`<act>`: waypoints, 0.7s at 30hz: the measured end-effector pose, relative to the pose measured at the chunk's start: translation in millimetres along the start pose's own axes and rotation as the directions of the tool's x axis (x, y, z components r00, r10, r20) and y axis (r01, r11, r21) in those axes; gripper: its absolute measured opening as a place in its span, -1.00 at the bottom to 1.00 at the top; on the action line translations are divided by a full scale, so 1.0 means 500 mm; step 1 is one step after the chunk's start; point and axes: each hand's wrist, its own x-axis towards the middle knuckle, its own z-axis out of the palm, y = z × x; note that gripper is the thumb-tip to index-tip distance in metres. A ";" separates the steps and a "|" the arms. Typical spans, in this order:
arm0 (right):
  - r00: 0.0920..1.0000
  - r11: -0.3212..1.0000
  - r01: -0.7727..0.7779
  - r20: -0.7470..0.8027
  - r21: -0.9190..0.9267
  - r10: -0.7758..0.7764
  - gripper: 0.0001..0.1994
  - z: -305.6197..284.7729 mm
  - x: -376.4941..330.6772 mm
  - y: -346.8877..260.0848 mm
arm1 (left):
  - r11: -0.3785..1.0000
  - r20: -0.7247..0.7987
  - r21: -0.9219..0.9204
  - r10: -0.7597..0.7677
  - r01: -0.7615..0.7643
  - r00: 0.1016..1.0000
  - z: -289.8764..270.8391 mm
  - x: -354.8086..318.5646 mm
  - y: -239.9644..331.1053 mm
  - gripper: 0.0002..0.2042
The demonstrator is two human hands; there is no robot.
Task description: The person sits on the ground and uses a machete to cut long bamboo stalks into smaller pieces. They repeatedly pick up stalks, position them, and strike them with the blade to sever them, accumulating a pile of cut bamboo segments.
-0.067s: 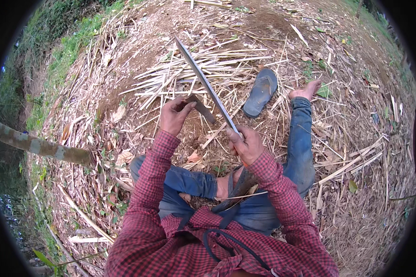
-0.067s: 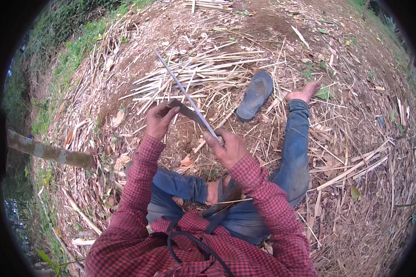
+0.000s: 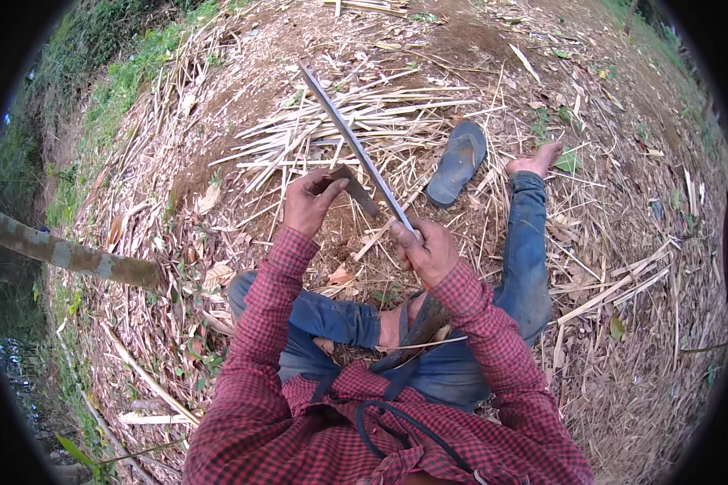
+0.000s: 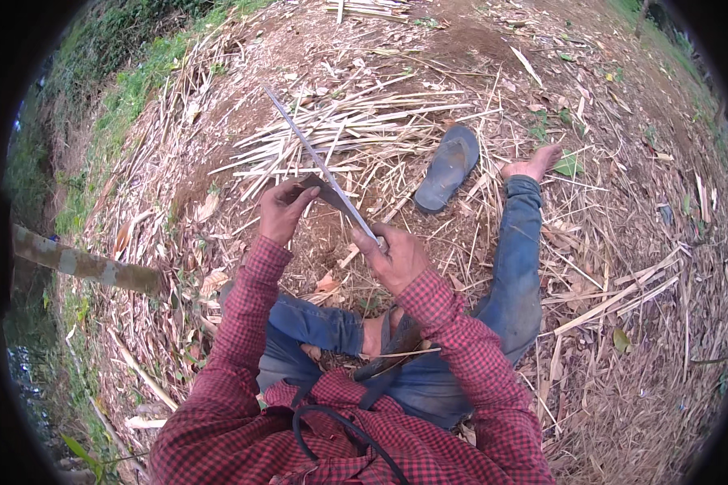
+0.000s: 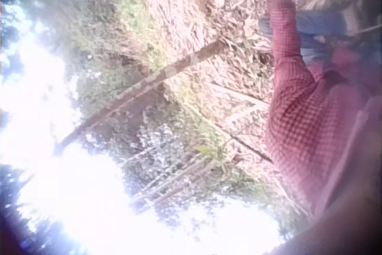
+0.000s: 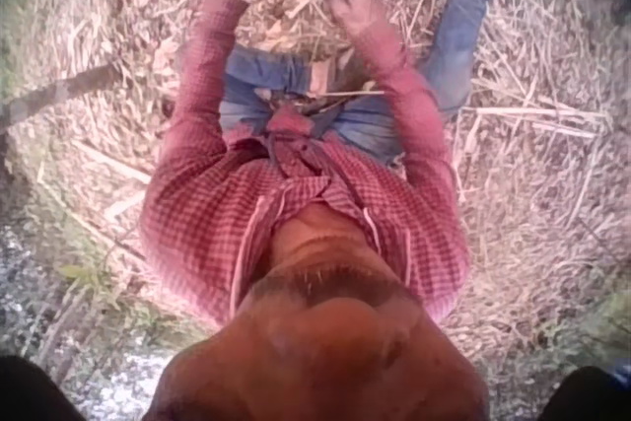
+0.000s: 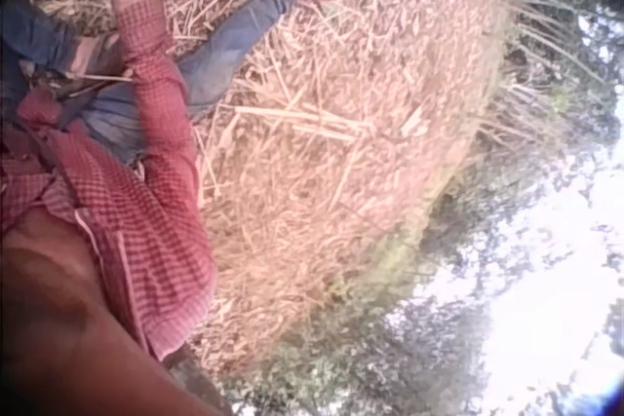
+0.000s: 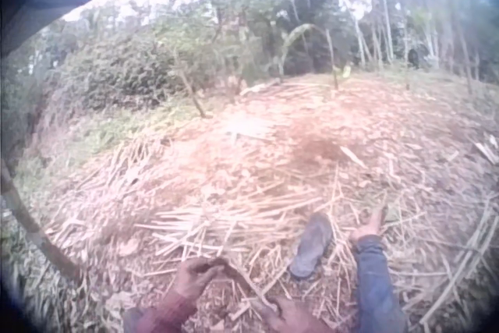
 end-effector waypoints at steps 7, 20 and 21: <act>1.000 0.999 0.028 -0.003 0.038 -0.028 -0.42 0.010 0.029 -0.071 | 0.994 -0.078 -0.068 0.083 -0.089 0.993 0.031 -0.001 -0.004 -0.76; 0.987 0.989 -0.148 0.052 -0.023 0.149 -0.39 -0.016 0.066 -0.050 | 0.788 -0.423 0.296 0.615 -0.540 0.665 -0.038 0.075 0.193 -0.71; 0.988 0.989 -0.147 0.044 -0.032 0.148 -0.39 -0.020 0.068 -0.048 | 0.687 -0.436 0.364 0.723 -0.629 0.537 -0.060 0.109 0.246 -0.71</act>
